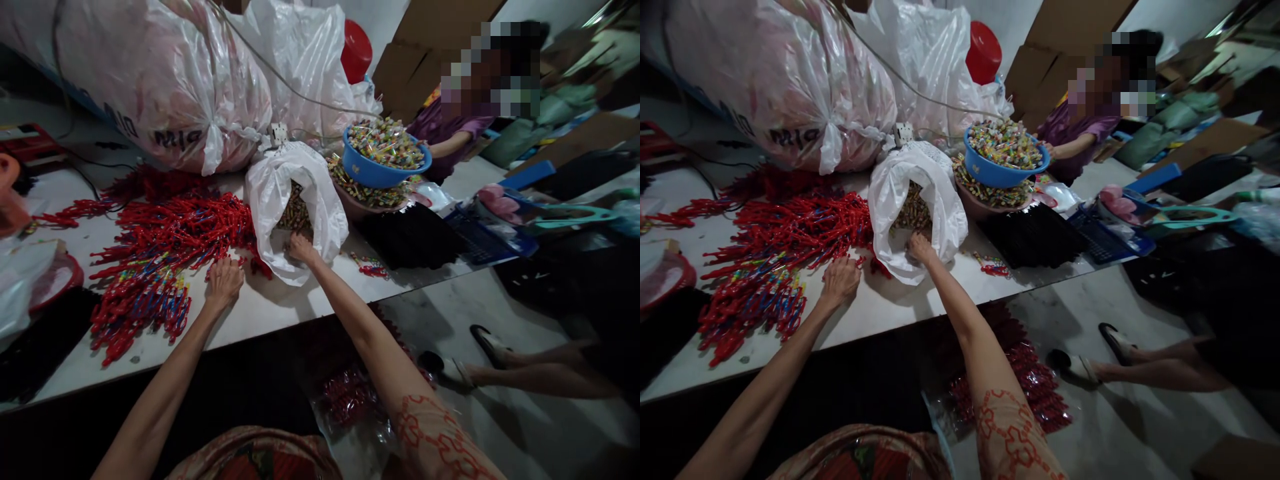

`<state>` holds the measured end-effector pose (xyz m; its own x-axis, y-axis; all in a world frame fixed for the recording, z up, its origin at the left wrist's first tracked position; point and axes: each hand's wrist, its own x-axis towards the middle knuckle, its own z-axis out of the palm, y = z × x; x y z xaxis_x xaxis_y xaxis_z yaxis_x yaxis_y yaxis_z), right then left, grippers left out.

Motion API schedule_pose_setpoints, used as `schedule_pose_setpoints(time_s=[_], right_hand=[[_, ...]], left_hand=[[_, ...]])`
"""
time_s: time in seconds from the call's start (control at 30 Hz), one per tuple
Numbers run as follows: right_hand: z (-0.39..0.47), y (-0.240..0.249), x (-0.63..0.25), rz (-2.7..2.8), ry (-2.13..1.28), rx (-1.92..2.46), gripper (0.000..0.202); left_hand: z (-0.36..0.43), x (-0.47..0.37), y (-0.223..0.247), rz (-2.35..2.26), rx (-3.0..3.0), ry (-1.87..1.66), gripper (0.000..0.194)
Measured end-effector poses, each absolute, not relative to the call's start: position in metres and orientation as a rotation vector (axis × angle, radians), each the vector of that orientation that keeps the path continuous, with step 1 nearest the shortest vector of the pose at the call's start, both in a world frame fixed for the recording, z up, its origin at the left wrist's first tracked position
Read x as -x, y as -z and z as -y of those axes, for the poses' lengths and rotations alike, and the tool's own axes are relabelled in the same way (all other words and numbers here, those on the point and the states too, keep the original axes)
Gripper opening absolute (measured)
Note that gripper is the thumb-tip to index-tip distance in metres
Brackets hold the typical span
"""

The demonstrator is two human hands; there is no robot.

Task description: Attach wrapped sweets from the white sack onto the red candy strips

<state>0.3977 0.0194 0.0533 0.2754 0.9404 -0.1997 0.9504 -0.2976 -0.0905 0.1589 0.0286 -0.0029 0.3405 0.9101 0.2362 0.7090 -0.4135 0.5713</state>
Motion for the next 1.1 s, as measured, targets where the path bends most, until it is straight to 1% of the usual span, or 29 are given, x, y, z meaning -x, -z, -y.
schedule_pose_setpoints(time_s=[0.1,0.2,0.27,0.33,0.4,0.5,0.67,0.7,0.73,0.77,0.83,0.87,0.9,0.93,1.0,1.03,1.1], right_hand=[[-0.020,-0.055,-0.395,-1.845,0.389,-2.461,0.039],[-0.017,-0.058,-0.391,-1.887,0.418,-2.450,0.040],[-0.014,-0.059,-0.388,-1.918,0.432,-2.449,0.043],[-0.010,-0.059,-0.384,-1.940,0.456,-2.474,0.044],[-0.007,-0.058,-0.381,-1.947,0.502,-2.527,0.041],[-0.006,-0.058,-0.379,-1.948,0.598,-2.658,0.033],[-0.010,-0.071,-0.378,-1.924,0.840,-2.943,0.010],[-0.008,-0.076,-0.376,-1.940,1.014,-3.003,0.010],[-0.005,-0.081,-0.373,-1.948,1.308,-3.049,0.012],[0.000,-0.086,-0.368,-1.917,1.720,-3.054,0.015],[0.012,-0.093,-0.352,-1.641,2.671,-2.856,0.020],[0.019,-0.095,-0.342,-1.449,3.016,-2.708,0.022],[0.026,-0.095,-0.330,-1.307,3.185,-2.626,0.023],[0.033,-0.093,-0.317,-1.223,3.246,-2.619,0.024],[0.042,-0.087,-0.291,-1.218,3.154,-2.786,0.026],[0.046,-0.083,-0.279,-1.305,3.013,-2.911,0.027],[0.051,-0.075,-0.259,-1.646,2.578,-3.111,0.027]], left_hand=[[-0.022,-0.155,-0.008,-1.441,-2.164,-0.795,0.017],[-0.015,-0.151,-0.016,-1.342,-1.574,-0.939,0.013],[-0.008,-0.148,-0.020,-1.240,-1.171,-0.969,0.021],[0.002,-0.145,-0.024,-1.166,-0.966,-0.948,0.031],[0.012,-0.142,-0.029,-1.093,-0.824,-0.916,0.034],[0.027,-0.140,-0.038,-1.021,-0.671,-0.880,0.033],[0.037,-0.138,-0.051,-0.995,-0.579,-0.837,0.028],[0.037,-0.137,-0.053,-0.996,-0.570,-0.830,0.028],[0.038,-0.137,-0.055,-0.992,-0.561,-0.826,0.027],[0.039,-0.137,-0.057,-0.981,-0.552,-0.820,0.025],[0.041,-0.138,-0.061,-0.949,-0.519,-0.808,0.021],[0.043,-0.140,-0.063,-0.938,-0.487,-0.801,0.019],[0.044,-0.142,-0.064,-0.934,-0.444,-0.790,0.017],[0.046,-0.145,-0.064,-0.932,-0.391,-0.777,0.014],[0.049,-0.153,-0.063,-0.922,-0.274,-0.758,0.009],[0.051,-0.157,-0.062,-0.917,-0.217,-0.763,0.008],[0.053,-0.164,-0.056,-0.926,-0.112,-0.815,0.007]])
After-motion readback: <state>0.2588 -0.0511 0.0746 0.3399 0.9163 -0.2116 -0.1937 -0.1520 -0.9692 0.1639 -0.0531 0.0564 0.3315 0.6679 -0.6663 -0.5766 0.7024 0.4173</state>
